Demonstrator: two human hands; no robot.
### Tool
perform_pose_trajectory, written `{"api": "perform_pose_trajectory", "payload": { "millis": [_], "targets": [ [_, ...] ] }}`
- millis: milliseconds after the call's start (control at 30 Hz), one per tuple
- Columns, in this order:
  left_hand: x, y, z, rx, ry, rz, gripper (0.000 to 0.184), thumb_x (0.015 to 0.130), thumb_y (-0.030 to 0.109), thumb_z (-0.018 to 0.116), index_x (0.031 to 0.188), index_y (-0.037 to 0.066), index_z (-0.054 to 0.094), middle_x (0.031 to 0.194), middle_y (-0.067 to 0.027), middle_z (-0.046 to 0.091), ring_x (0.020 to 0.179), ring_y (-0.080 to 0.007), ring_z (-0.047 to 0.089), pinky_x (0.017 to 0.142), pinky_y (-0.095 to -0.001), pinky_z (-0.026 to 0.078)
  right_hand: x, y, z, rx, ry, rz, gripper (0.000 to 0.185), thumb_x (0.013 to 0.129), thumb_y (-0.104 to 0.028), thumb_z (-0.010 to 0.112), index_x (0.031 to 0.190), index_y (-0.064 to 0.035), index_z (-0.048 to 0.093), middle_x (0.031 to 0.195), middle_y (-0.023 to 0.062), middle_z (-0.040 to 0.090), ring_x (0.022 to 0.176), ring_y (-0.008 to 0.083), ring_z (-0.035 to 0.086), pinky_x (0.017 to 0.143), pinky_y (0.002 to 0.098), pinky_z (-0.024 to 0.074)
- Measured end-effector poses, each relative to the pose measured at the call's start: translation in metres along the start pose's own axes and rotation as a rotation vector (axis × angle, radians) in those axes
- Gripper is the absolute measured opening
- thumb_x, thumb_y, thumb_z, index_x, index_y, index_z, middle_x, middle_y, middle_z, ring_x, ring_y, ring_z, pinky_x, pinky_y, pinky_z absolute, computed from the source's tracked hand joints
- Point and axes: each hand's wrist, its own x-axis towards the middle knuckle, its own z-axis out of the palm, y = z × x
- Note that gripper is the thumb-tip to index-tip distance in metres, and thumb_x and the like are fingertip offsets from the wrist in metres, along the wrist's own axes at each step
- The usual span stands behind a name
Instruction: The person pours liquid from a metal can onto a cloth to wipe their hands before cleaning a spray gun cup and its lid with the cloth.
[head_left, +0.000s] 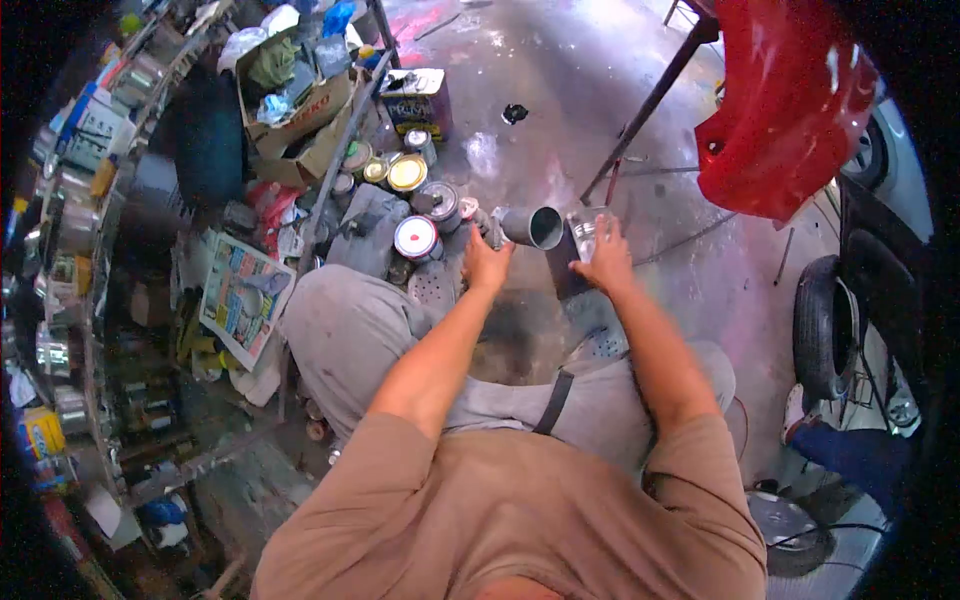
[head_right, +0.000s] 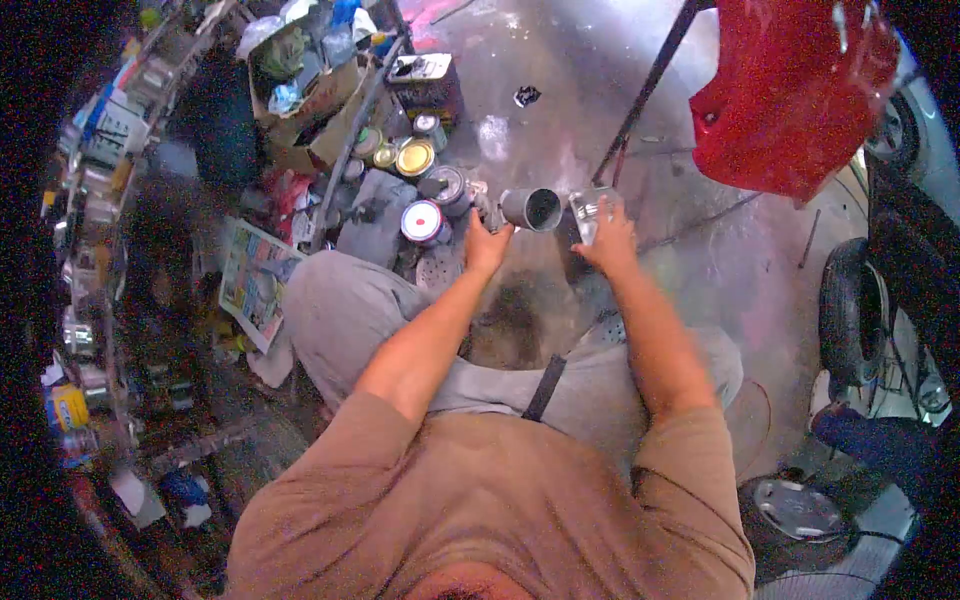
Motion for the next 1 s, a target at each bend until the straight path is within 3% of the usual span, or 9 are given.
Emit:
{"api": "perform_pose_trajectory", "payload": {
  "millis": [133,233,267,333,467,567,767,900,1000],
  "targets": [
    [0.012,0.029,-0.024,-0.14,-0.018,0.229,0.11,0.068,0.042,0.085,0.149,-0.003,0.026,0.142,-0.0287,0.046,0.13,-0.0394,0.048,0.107,-0.0436,0.039,0.011,0.009,-0.002,0.068,-0.078,-0.012,0.111,0.069,-0.037,0.081,0.154,-0.0038,0.017,0.156,0.0293,0.019,0.132,0.0513,0.039,0.109,0.053,0.0387],
    [0.017,0.064,-0.061,-0.313,-0.129,0.382,0.113,0.069,0.039,0.086,0.148,-0.009,0.023,0.143,-0.028,0.045,0.132,-0.0351,0.047,0.11,-0.0394,0.037,0.009,0.013,-0.01,0.136,-0.034,0.124,0.085,0.078,-0.027,0.074,0.148,-0.0077,0.03,0.149,0.0228,0.031,0.129,0.0464,0.042,0.101,0.0621,0.0417],
    [0.004,0.093,-0.09,-0.252,-0.184,0.326,0.114,0.071,0.038,0.086,0.149,-0.01,0.019,0.145,-0.0258,0.043,0.134,-0.0309,0.045,0.11,-0.0372,0.036,0.006,0.015,-0.011,0.147,-0.006,0.13,0.072,0.08,-0.023,0.071,0.141,-0.0065,0.037,0.143,0.0224,0.036,0.125,0.0455,0.046,0.099,0.0597,0.044],
    [0.028,0.103,-0.112,-0.348,-0.303,0.403,0.115,0.072,0.039,0.086,0.151,-0.008,0.016,0.147,-0.0266,0.041,0.134,-0.0317,0.044,0.111,-0.0369,0.036,0.0,0.018,-0.01,0.17,0.056,0.147,0.047,0.084,-0.015,0.064,0.127,-0.004,0.051,0.131,0.0215,0.047,0.117,0.0438,0.053,0.095,0.0548,0.0486],
    [0.041,0.154,-0.17,-0.192,-0.341,0.57,0.117,0.072,0.038,0.087,0.153,-0.005,0.015,0.149,-0.0268,0.038,0.137,-0.0318,0.041,0.112,-0.0374,0.034,-0.008,0.019,-0.015,0.084,0.186,0.05,0.019,0.088,-0.007,0.054,0.104,-0.0024,0.062,0.111,0.0181,0.058,0.101,0.0418,0.061,0.085,0.0515,0.0528],
    [0.034,0.176,-0.196,-0.106,-0.253,0.66,0.113,0.072,0.031,0.088,0.153,-0.003,0.017,0.148,-0.0259,0.04,0.135,-0.0314,0.043,0.11,-0.0376,0.037,0.012,0.016,-0.036,0.344,0.169,-0.014,0.017,0.088,-0.012,0.058,0.102,-0.004,0.063,0.108,0.0203,0.06,0.094,0.0396,0.064,0.081,0.0485,0.0539],
    [0.061,0.168,-0.185,-0.455,-0.356,0.517,0.102,0.075,0.025,0.086,0.151,-0.002,0.025,0.141,-0.0217,0.048,0.126,-0.0264,0.051,0.101,-0.0349,0.044,-0.02,-0.038,-0.151,1.276,0.068,-0.073,0.025,0.09,-0.017,0.064,0.112,-0.0089,0.054,0.096,0.0063,0.061,0.087,0.0182,0.063,0.077,0.035,0.0541],
    [0.062,0.174,-0.171,-0.458,-0.227,0.687,0.1,0.075,0.028,0.087,0.149,-0.004,0.028,0.138,-0.0209,0.051,0.124,-0.0252,0.052,0.104,-0.0342,0.041,-0.017,-0.045,-0.167,1.682,-0.053,-0.108,0.025,0.095,-0.017,0.06,0.118,-0.0109,0.052,0.101,0.0034,0.061,0.089,0.0159,0.063,0.072,0.0322,0.0526],
    [0.066,0.173,-0.161,-0.444,-0.111,0.625,0.101,0.073,0.033,0.087,0.146,-0.007,0.03,0.138,-0.0212,0.051,0.124,-0.0257,0.051,0.107,-0.0342,0.039,-0.013,-0.05,-0.176,1.958,-0.094,-0.077,0.025,0.095,-0.021,0.061,0.117,-0.0126,0.053,0.106,0.0033,0.062,0.094,0.0158,0.062,0.076,0.0349,0.0512]
  ]
}}
